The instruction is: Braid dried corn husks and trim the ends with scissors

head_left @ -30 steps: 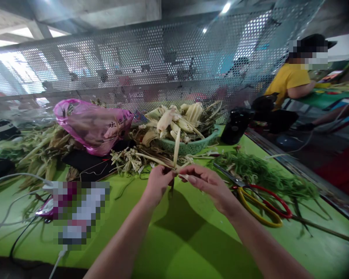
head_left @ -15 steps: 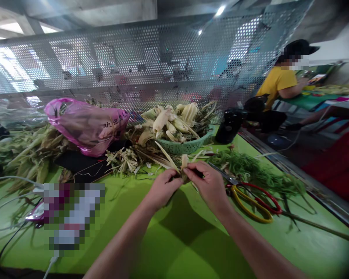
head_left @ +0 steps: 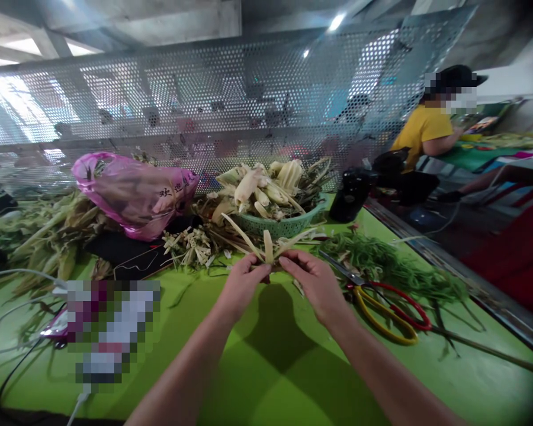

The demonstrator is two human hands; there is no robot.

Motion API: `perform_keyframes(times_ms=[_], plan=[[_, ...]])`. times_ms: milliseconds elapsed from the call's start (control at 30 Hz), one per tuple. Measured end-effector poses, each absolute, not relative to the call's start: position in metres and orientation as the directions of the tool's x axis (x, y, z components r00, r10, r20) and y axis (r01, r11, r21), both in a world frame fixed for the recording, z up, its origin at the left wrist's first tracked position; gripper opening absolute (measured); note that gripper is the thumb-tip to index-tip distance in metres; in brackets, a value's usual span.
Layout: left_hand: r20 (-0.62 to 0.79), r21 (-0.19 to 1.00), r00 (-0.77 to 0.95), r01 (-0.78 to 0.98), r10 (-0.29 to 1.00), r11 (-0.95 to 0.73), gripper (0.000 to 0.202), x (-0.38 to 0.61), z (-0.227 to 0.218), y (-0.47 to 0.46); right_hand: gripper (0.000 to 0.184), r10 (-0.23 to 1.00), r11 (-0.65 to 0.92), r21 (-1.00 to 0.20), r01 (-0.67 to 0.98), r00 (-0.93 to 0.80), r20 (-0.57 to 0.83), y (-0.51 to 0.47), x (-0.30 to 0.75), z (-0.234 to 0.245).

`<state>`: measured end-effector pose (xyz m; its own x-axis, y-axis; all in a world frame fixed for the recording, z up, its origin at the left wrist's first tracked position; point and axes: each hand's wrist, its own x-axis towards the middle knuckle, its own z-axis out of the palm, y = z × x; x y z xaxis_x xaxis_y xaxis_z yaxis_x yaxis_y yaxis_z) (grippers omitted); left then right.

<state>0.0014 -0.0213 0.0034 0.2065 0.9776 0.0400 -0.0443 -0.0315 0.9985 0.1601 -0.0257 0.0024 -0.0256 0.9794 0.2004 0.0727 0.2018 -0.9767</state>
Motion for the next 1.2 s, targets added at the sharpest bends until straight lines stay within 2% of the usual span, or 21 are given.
perform_keyframes(times_ms=[67, 167, 300, 433, 567, 733, 867, 967, 1067, 1200], plan=[[0.018, 1.0, 0.207, -0.008, 0.978, -0.016, 0.013, 0.001, 0.003, -0.021, 0.022, 0.971, 0.239, -0.971, 0.014, 0.023, 0.24, -0.025, 0.161, 0.001], [-0.023, 0.999, 0.241, 0.044, 0.97, 0.013, 0.011, 0.002, 0.003, -0.02, 0.021, 0.959, 0.278, -0.96, 0.016, 0.042, 0.279, -0.027, 0.161, 0.001], [-0.083, 0.993, 0.272, 0.108, 0.959, 0.055, 0.018, 0.003, 0.002, -0.02, 0.014, 0.914, 0.395, -0.894, 0.212, 0.01, 0.406, -0.03, 0.158, 0.006], [-0.018, 0.984, 0.29, 0.173, 0.957, -0.033, 0.018, 0.004, -0.001, -0.021, 0.007, 0.822, 0.541, -0.73, 0.418, -0.081, 0.563, -0.033, 0.156, 0.008], [0.04, 0.985, 0.335, 0.146, 0.942, -0.094, 0.014, 0.003, 0.004, -0.025, 0.006, 0.819, 0.544, -0.699, 0.464, -0.115, 0.562, -0.033, 0.157, 0.006], [0.015, 0.999, 0.347, 0.026, 0.938, -0.025, 0.031, 0.003, 0.013, -0.029, 0.005, 0.889, 0.449, -0.828, 0.336, -0.079, 0.451, -0.03, 0.159, 0.004], [0.046, 0.995, 0.4, 0.058, 0.915, -0.075, 0.029, 0.002, 0.009, -0.028, 0.021, 0.957, 0.29, -0.939, 0.186, -0.055, 0.285, -0.029, 0.16, 0.008], [0.013, 0.991, 0.49, 0.112, 0.872, -0.078, 0.02, 0.001, 0.006, -0.027, 0.029, 0.977, 0.208, -0.974, 0.089, -0.074, 0.202, -0.031, 0.16, 0.012], [-0.08, 0.989, 0.51, 0.149, 0.856, 0.003, 0.017, 0.001, 0.006, -0.027, 0.026, 0.984, 0.161, -0.986, -0.044, -0.066, 0.164, -0.033, 0.16, 0.018], [-0.161, 0.986, 0.473, 0.111, 0.866, 0.122, 0.016, 0.0, 0.004, -0.025, 0.021, 0.98, 0.136, -0.969, -0.209, -0.118, 0.163, -0.036, 0.162, 0.022]])
